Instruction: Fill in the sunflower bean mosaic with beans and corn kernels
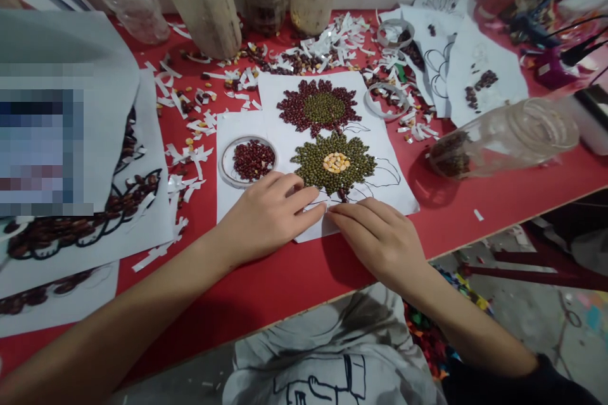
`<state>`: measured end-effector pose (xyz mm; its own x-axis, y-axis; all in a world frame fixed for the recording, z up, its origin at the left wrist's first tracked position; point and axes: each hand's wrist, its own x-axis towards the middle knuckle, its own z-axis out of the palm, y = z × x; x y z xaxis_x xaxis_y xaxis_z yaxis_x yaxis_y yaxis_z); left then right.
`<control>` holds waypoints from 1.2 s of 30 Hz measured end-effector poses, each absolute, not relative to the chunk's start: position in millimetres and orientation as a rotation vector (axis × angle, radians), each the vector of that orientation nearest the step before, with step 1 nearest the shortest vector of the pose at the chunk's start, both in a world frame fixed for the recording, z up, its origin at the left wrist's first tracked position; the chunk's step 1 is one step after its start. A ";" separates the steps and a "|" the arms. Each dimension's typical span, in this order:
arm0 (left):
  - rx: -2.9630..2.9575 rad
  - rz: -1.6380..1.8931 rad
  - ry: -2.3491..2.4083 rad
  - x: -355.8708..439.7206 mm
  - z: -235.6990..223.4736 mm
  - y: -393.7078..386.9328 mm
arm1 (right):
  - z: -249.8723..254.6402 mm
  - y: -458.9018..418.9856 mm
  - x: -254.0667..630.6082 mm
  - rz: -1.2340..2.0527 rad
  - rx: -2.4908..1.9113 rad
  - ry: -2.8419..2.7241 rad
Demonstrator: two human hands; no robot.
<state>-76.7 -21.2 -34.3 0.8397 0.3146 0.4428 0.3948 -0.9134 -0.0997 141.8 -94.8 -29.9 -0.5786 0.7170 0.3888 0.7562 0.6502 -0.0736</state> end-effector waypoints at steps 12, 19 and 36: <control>-2.818 -0.527 -0.568 -76.1 -29.5 -30.4 | -31.7 -95.8 147.6 -0.175 -0.985 -2.474; -2.810 -0.464 -0.635 -73.2 -28.0 -41.0 | -32.3 -99.2 151.5 -0.122 -0.958 -2.467; -2.839 -0.617 -0.647 -81.4 -35.5 -43.8 | -26.4 -100.3 151.1 0.290 -1.296 -1.904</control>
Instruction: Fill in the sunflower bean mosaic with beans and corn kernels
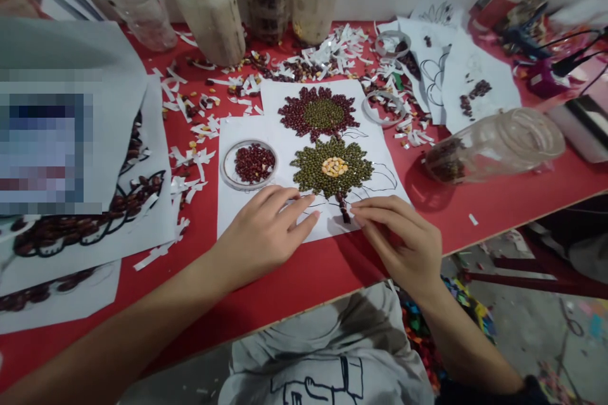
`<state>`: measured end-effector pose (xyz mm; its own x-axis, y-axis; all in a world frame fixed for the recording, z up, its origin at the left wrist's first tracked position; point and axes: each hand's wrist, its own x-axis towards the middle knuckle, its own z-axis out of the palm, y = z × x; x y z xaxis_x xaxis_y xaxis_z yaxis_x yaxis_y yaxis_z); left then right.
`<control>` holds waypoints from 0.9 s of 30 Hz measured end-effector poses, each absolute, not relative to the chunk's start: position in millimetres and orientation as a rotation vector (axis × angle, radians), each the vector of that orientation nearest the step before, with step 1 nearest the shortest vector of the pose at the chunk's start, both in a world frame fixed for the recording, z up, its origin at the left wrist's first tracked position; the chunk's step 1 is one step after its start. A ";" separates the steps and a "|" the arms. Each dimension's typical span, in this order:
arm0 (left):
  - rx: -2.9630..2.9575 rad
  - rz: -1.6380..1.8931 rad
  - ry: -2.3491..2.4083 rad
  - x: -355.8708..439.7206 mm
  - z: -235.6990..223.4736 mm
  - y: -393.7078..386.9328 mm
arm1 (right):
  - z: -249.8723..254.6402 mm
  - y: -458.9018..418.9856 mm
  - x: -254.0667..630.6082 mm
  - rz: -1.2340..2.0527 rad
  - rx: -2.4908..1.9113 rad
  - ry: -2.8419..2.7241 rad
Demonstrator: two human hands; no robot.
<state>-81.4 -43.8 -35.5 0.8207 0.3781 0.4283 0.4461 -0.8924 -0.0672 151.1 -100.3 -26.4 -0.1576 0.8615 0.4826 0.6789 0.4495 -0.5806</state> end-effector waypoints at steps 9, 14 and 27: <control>-2.994 -0.777 -0.839 -77.7 -31.5 -43.9 | -23.4 -101.4 150.9 0.581 -1.370 -1.655; -3.137 -1.107 -1.089 -75.2 -26.0 -52.0 | -19.6 -111.6 137.1 0.691 -1.270 -1.678; -3.374 -1.287 -0.984 -75.6 -25.0 -53.8 | -26.4 -115.7 127.6 0.861 -1.223 -1.610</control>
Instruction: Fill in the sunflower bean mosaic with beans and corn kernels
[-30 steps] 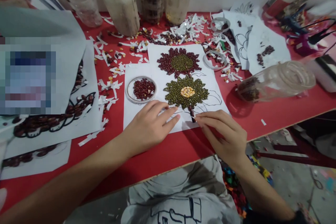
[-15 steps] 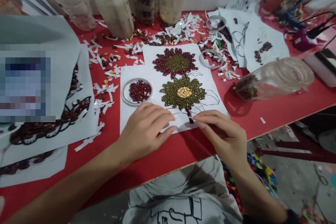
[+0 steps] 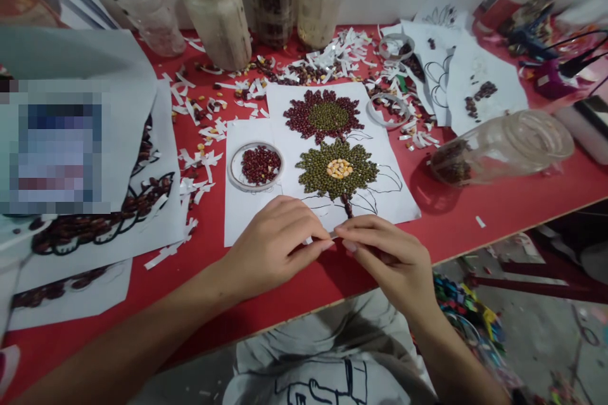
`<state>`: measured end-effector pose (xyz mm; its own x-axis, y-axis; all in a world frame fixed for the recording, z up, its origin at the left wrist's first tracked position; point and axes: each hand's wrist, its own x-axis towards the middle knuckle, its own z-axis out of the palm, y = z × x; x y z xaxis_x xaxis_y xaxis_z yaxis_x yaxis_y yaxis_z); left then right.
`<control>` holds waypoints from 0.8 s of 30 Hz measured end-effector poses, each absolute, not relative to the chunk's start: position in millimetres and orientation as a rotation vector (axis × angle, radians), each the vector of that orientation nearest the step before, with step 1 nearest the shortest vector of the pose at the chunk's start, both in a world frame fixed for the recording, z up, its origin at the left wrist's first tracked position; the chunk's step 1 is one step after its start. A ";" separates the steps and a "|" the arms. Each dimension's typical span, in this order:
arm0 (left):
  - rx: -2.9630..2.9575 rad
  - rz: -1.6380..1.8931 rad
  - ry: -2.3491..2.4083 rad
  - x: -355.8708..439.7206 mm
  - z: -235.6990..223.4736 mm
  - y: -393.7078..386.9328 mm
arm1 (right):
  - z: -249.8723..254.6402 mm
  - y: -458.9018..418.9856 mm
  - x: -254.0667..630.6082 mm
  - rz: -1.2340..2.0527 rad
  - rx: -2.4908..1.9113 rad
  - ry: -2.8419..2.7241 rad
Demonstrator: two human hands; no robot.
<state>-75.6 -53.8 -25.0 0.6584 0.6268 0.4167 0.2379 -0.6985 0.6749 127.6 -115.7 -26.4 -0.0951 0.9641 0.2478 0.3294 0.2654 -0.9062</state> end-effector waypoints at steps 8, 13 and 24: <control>2.204 0.865 0.631 -74.4 -25.5 -54.2 | -30.8 -118.1 128.0 0.807 -1.185 -1.622; 2.194 0.893 0.620 -75.8 -25.3 -53.4 | -33.5 -118.9 127.4 0.778 -1.147 -1.641; 2.151 0.849 0.574 -77.9 -24.5 -53.4 | -40.1 -124.1 127.9 0.826 -1.218 -1.507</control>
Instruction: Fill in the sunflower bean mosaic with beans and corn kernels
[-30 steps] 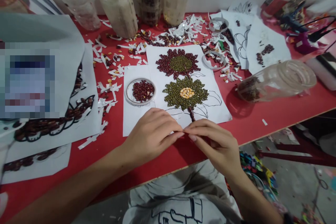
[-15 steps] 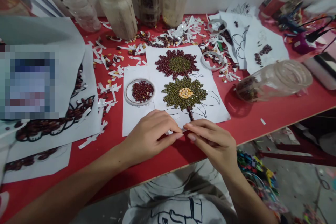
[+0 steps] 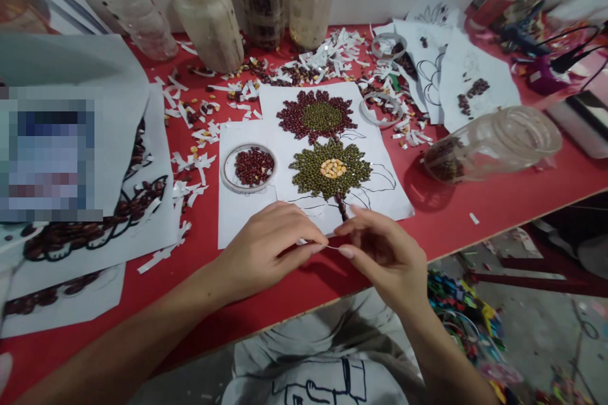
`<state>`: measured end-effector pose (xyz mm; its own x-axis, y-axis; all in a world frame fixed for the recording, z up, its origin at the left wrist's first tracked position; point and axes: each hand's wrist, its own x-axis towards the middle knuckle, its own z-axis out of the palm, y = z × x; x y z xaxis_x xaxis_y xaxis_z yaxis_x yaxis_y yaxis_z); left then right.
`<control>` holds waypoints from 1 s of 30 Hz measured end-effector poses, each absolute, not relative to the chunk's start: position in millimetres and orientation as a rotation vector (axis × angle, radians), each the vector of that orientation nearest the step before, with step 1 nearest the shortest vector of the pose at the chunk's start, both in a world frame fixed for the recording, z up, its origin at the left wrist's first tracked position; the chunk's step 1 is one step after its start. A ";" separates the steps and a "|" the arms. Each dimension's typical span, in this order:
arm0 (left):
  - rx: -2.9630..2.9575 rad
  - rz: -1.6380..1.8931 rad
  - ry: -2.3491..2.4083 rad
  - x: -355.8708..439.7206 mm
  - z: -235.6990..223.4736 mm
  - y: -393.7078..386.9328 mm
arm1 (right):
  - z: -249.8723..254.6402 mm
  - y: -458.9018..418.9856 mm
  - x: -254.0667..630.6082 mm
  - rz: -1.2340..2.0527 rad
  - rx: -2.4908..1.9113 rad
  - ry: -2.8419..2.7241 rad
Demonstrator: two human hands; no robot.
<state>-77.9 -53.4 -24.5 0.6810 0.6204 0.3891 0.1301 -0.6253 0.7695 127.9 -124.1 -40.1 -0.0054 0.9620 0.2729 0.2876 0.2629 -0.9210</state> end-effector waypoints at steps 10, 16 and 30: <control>2.117 0.846 0.567 -75.5 -24.5 -54.6 | -35.5 -122.0 128.2 0.839 -1.102 -1.567; 2.098 0.854 0.557 -74.9 -24.8 -55.0 | -34.5 -121.7 128.5 0.876 -1.051 -1.572; 2.004 0.918 0.652 -77.7 -20.3 -54.4 | -32.4 -125.3 120.7 0.814 -1.118 -1.482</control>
